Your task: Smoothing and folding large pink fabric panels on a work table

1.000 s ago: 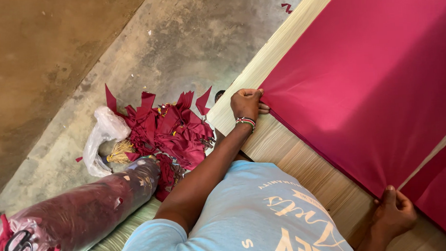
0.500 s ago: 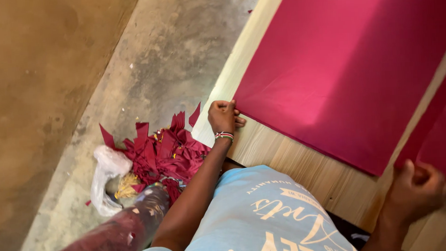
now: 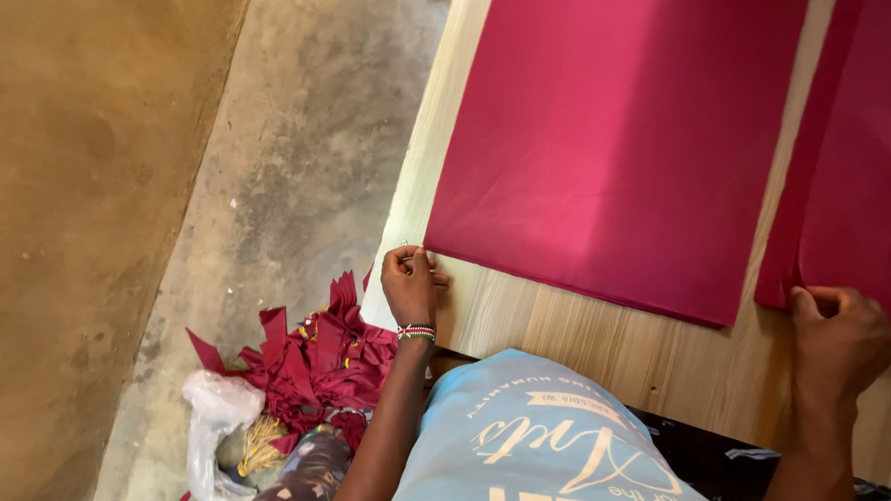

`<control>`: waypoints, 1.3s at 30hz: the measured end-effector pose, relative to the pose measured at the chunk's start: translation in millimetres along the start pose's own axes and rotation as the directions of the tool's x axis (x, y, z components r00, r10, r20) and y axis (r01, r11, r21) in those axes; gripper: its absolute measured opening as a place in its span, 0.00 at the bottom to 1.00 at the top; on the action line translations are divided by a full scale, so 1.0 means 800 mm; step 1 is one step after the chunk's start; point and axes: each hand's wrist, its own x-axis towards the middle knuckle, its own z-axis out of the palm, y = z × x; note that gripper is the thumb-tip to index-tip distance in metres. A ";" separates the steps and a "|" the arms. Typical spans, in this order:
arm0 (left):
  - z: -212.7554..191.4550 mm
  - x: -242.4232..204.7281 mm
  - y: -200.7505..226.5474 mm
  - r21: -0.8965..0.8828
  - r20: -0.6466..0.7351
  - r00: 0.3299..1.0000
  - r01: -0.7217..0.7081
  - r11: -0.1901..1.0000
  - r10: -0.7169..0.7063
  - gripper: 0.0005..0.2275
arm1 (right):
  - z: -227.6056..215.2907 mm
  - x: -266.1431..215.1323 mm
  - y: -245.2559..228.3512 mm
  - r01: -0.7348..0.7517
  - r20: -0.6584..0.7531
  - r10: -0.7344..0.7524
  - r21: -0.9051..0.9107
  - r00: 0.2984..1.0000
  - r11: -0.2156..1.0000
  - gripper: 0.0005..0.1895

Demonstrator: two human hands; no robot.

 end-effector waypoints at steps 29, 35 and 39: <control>0.098 -0.025 -0.007 0.174 0.471 0.870 -0.255 0.951 0.146 0.04 | -0.111 0.029 -0.069 -0.345 0.142 0.336 0.639 0.931 0.688 0.13; 0.157 -0.091 0.046 -0.051 0.704 0.654 -0.341 0.939 0.276 0.05 | -0.186 0.056 -0.201 -0.432 0.341 0.286 0.819 0.896 0.378 0.10; 0.190 -0.119 0.059 -0.267 0.752 0.632 0.034 0.963 0.186 0.17 | -0.178 0.044 -0.293 -0.203 0.218 0.018 0.871 0.976 0.448 0.06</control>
